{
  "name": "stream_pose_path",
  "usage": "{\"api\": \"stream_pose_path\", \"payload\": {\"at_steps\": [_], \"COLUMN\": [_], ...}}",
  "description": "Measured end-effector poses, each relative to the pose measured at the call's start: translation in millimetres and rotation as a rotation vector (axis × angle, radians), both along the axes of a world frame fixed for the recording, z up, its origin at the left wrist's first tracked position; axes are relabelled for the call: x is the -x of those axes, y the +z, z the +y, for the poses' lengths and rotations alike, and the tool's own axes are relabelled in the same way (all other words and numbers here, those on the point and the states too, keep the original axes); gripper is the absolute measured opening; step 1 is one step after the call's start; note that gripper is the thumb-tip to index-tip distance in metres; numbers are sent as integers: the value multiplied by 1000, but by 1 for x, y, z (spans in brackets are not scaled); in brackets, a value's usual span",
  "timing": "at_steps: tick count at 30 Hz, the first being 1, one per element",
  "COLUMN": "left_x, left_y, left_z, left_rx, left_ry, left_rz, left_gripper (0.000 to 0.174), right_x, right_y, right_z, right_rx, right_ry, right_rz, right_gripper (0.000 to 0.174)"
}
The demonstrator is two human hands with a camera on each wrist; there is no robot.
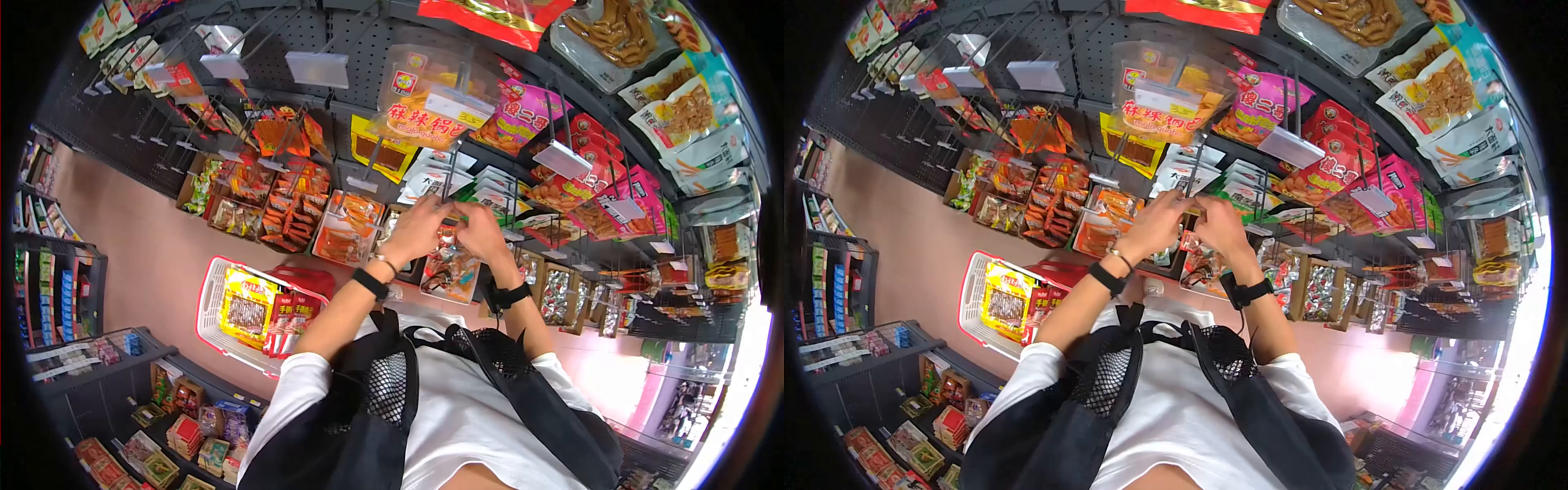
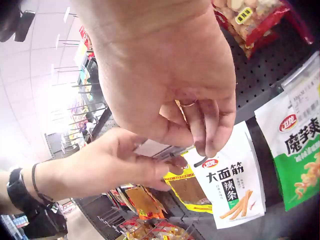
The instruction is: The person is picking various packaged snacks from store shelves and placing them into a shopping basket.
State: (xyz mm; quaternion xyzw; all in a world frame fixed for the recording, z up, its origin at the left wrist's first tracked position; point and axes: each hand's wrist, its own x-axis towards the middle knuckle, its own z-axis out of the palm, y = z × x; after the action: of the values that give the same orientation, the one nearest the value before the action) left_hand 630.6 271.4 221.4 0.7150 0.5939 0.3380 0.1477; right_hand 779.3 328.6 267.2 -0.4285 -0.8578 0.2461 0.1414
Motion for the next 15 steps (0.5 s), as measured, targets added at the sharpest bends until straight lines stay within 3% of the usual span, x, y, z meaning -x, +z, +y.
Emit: {"api": "stream_pose_path", "payload": {"at_steps": [1, 2, 4, 6, 7, 8, 9, 11, 13, 14, 15], "left_x": [4, 16, 37, 73, 93, 120, 137, 159, 168, 155, 165], "left_y": [-4, -3, -7, -58, -75, -123, -132, -169, -173, -157, -237], "left_z": [-7, -16, -43, -89, -119, -147, -190, -269, -337, -362, -365], "left_rx": [10, -7, 83, 187, 339, 438, 629, 985, 1135, 879, 996], "left_ry": [-27, -136, -90, -11, 30, 68, 127, 338, 388, 473, 425], "left_rz": [-67, -105, -79, -83, -84, -190, -116, 76, 67, -12, 56], "left_gripper": [49, 67, 77, 81, 73, 62, 49, 40, 38, 42, 45], "right_x": [2, 1, 2, 8, 13, 21, 28, 33, 40, 40, 28], "right_y": [2, 3, 2, -11, -16, -15, -19, -30, -35, -35, -15], "right_z": [-6, -9, -14, -27, -34, -41, -47, -46, -53, -45, -31], "right_rx": [-13, -13, -186, -243, -303, -313, -308, -263, -296, -322, -420], "right_ry": [-6, -2, 45, 41, 33, -4, -1, -27, -5, -61, -92], "right_rz": [0, -10, -10, -20, -27, -52, -38, -180, -341, -430, -441], "right_gripper": [39, 39, 39, 37, 35, 33, 31, 27, 30, 31, 27]}}
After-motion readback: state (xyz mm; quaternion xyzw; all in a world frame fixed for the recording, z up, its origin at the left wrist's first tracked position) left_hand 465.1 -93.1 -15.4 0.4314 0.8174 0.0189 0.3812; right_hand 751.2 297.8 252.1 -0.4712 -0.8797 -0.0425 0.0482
